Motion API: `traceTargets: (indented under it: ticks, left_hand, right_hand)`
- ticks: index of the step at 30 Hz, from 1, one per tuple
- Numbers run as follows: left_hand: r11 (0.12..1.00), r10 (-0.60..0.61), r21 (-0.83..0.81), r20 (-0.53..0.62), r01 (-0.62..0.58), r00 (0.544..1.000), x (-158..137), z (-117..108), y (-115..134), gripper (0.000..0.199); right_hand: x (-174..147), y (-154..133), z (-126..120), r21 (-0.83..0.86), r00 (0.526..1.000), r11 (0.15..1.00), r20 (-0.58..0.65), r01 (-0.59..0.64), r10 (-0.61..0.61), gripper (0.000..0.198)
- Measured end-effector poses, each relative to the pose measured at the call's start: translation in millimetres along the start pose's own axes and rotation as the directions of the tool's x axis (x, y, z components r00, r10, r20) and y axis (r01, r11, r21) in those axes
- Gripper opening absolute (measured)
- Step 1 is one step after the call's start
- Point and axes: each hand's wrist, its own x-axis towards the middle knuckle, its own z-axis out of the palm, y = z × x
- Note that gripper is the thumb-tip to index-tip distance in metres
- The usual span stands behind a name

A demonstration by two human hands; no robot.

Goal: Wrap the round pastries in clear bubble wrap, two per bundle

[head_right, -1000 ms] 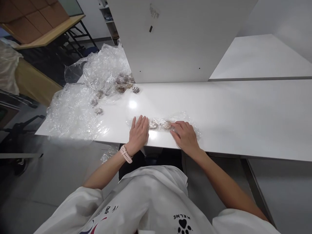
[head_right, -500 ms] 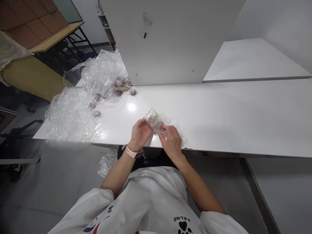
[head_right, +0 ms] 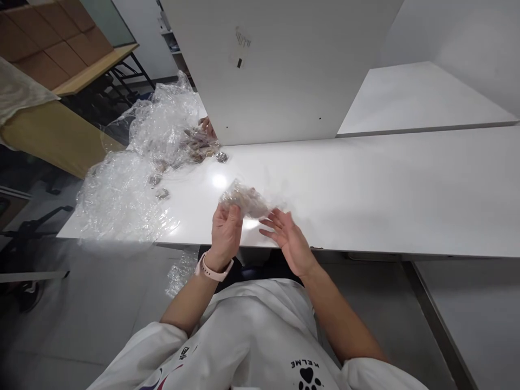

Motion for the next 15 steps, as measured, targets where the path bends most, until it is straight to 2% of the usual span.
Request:
traceTargets:
  ticks: [1,3,7,9,12,14,15]
  left_hand:
    - [1.0,-0.018,0.025,0.045,0.017,0.999,-5,-1,0,0.038]
    - [0.995,-0.07,0.081,0.106,0.062,0.992,-14,-3,-3,0.035]
    - [0.97,-0.148,0.209,0.08,0.128,0.986,-19,-2,-9,0.034]
    - [0.94,-0.097,0.334,0.047,0.076,0.994,-18,1,-10,0.032]
    - [0.795,0.06,0.6,0.069,-0.089,0.996,-15,4,-8,0.027]
    - [0.684,0.135,0.711,0.098,-0.164,0.986,-13,1,-7,0.031]
    - [0.652,0.146,0.738,0.103,-0.174,0.984,-11,-4,-6,0.034]
  right_hand:
    - [2,-6,-3,0.11,0.999,0.993,0.031,-0.041,0.037,0.074]
    - [5,-16,-9,0.203,0.995,0.975,0.063,-0.091,0.08,0.076]
    - [1,-23,-6,0.097,0.981,0.99,0.173,-0.103,0.085,0.067]
    - [-3,-19,2,0.028,0.982,0.996,0.173,-0.087,0.081,0.06]
    - [0,-8,7,-0.004,0.996,0.998,0.057,-0.065,0.065,0.052]
    - [15,-5,-10,-0.05,0.995,0.999,-0.105,-0.004,-0.001,0.053]
    - [29,-7,-27,-0.095,0.973,0.994,-0.218,0.053,-0.073,0.054]
